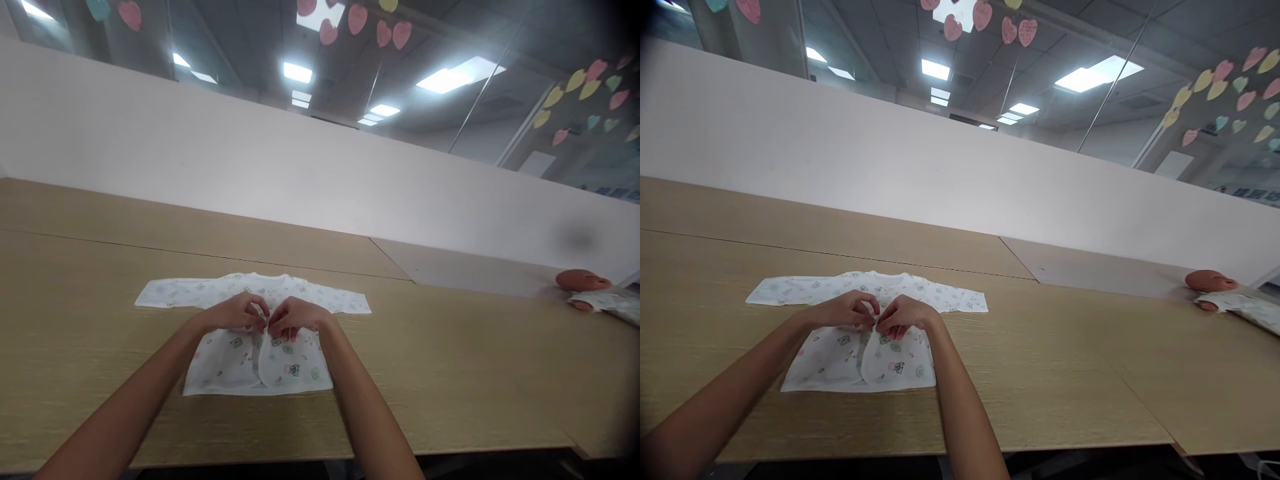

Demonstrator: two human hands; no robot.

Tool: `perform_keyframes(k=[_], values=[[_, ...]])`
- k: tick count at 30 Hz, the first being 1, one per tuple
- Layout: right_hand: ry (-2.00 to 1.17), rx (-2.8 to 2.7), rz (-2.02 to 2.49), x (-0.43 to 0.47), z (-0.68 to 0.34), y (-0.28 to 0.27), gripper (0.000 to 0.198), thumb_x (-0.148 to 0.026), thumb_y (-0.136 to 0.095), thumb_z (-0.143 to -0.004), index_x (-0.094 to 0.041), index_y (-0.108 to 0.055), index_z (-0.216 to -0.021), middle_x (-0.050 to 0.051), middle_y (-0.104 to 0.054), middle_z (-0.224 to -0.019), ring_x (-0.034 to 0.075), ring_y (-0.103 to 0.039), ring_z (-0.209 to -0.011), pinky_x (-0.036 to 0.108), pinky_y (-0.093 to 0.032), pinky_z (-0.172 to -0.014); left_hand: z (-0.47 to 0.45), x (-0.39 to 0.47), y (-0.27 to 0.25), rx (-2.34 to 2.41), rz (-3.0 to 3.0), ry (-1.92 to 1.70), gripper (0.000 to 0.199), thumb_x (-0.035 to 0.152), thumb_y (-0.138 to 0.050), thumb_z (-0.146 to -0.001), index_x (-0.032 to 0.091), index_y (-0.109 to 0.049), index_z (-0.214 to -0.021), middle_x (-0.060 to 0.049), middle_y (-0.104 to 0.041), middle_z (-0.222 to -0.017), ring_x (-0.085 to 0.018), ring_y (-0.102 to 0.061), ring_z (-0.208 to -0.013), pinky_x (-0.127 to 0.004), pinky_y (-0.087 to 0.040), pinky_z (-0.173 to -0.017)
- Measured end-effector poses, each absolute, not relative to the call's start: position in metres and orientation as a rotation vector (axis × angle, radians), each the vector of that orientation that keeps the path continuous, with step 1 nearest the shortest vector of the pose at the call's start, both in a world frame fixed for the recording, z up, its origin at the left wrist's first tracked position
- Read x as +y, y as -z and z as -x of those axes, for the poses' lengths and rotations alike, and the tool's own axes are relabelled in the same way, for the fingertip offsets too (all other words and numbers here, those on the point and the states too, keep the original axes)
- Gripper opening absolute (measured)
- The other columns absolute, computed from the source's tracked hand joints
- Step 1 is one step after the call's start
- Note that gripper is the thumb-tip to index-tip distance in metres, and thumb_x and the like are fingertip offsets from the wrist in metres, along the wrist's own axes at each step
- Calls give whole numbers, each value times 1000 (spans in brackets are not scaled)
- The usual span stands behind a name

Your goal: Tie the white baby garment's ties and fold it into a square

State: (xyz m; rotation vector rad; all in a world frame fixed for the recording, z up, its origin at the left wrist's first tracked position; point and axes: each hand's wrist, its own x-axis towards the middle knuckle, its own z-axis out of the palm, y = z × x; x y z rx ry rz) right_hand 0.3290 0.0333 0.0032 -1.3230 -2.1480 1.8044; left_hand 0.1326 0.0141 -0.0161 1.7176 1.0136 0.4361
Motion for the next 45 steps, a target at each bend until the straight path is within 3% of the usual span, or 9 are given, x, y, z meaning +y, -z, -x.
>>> perform_keyframes(k=[9, 23, 35, 40, 43, 45], values=[[-1771, -2099, 1453, 30, -321, 0, 5, -14, -68, -66, -11, -65, -69, -3, -57, -50, 7, -53, -46, 17, -46, -46, -136, 20, 28, 1059, -1889, -500, 32, 40, -65, -66, 19, -58, -89, -3, -69, -78, -18, -62, -73, -25, -45, -63], [-1751, -2185, 1521, 35, -325, 4, 10, -19, -65, -70, -11, -63, -65, -3, -56, -48, 9, -54, -43, 20, -48, -47, -141, 14, 22, 1144, -2067, -405, 33, 39, -63, -62, 19, -66, -88, -2, -67, -74, -16, -60, -70, -24, -43, -61], [-1536, -2224, 1579, 35, -326, 8, 22, -29, -75, -60, -13, -61, -64, -4, -55, -48, 8, -52, -42, 19, -48, -45, -135, 15, 21, 1214, -2089, -282, 60, 53, -71, -50, 23, -60, -101, -1, -60, -84, -17, -57, -75, -24, -40, -65], [-1511, -2235, 1600, 34, -327, 4, 26, -32, -76, -58, -14, -59, -63, -3, -55, -48, 9, -52, -42, 20, -47, -44, -138, 9, 19, 1268, -2124, -241, 62, 58, -69, -49, 23, -56, -98, -1, -56, -86, -17, -54, -74, -24, -37, -60], [-1353, -2086, 1650, 42, -334, 3, 24, -36, -70, -67, -14, -58, -68, 0, -58, -52, 10, -55, -45, 20, -47, -46, -139, 5, 21, 1281, -2143, -227, 72, 58, -69, -48, 24, -50, -108, 0, -54, -85, -17, -54, -74, -25, -38, -61], [-1013, -1898, 1771, 50, -343, 7, 18, -33, -59, -77, -14, -59, -75, 3, -62, -62, 12, -59, -54, 20, -47, -52, -137, 5, 22, 1266, -2143, -211, 86, 57, -71, -46, 27, -41, -121, 0, -54, -86, -18, -54, -75, -26, -40, -64]])
